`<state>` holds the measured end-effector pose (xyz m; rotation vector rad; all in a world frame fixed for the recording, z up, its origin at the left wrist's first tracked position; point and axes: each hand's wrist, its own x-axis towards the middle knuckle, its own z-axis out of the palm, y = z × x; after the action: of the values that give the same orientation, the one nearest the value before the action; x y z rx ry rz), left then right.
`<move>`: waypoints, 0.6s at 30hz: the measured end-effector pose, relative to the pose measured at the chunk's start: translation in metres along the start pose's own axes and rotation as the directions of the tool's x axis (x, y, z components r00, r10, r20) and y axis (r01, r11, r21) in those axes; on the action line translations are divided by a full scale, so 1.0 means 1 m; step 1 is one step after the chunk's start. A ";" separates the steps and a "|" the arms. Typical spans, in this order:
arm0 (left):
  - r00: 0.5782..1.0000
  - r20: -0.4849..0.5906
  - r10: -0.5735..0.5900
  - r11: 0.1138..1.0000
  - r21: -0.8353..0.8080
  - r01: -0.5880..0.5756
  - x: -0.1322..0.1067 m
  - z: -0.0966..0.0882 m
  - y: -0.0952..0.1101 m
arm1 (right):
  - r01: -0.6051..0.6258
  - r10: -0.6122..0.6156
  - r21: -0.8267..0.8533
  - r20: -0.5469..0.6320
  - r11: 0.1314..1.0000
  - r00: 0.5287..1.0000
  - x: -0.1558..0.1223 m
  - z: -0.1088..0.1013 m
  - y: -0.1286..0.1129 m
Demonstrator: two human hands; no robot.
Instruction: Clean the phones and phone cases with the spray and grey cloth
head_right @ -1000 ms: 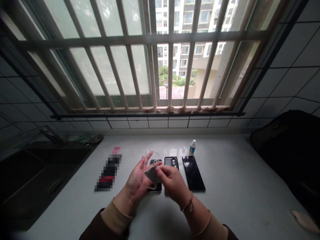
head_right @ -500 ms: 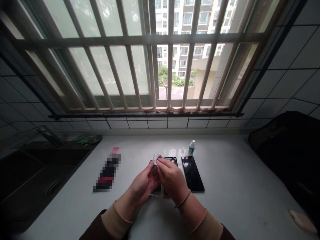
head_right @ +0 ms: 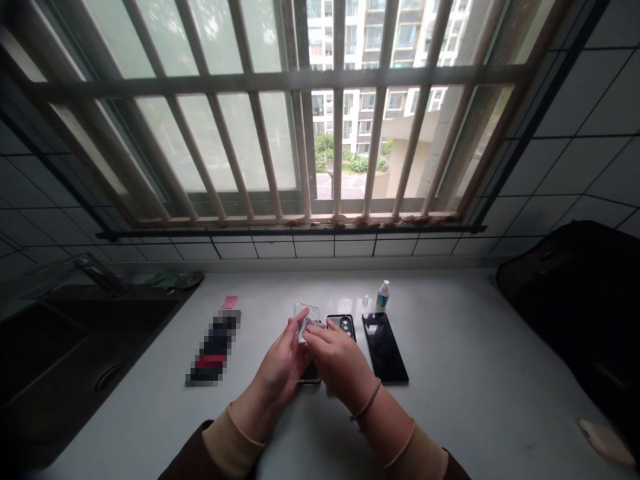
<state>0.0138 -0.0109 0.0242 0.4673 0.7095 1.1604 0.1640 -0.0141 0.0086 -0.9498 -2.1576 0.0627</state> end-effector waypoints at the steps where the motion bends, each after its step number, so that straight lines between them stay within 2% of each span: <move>1: 1.000 -0.004 0.010 1.000 -0.001 -0.010 0.001 -0.001 0.001 | 0.013 -0.013 0.013 0.014 1.000 1.000 0.001 -0.001 -0.002; 7: 0.997 -0.076 0.014 0.996 0.085 -0.008 0.004 -0.011 0.005 | 0.094 -0.099 0.078 0.065 0.993 0.993 0.001 -0.002 -0.005; 11: 0.995 -0.088 0.037 0.999 0.043 -0.033 0.008 -0.014 0.009 | 0.092 -0.103 0.113 0.095 0.989 0.990 0.001 -0.003 -0.011; 14: 0.992 -0.107 0.068 0.998 -0.007 -0.070 0.011 -0.015 0.011 | 0.033 -0.048 0.125 0.123 0.992 0.991 0.001 -0.007 -0.019; 18: 0.983 -0.162 0.089 0.994 -0.050 -0.098 0.013 -0.013 0.013 | -0.108 0.080 0.164 0.170 0.980 0.982 0.001 -0.013 -0.028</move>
<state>-0.0016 0.0053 0.0207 0.3652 0.7968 1.3136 0.1555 -0.0369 0.0278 -0.9733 -2.2118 0.3803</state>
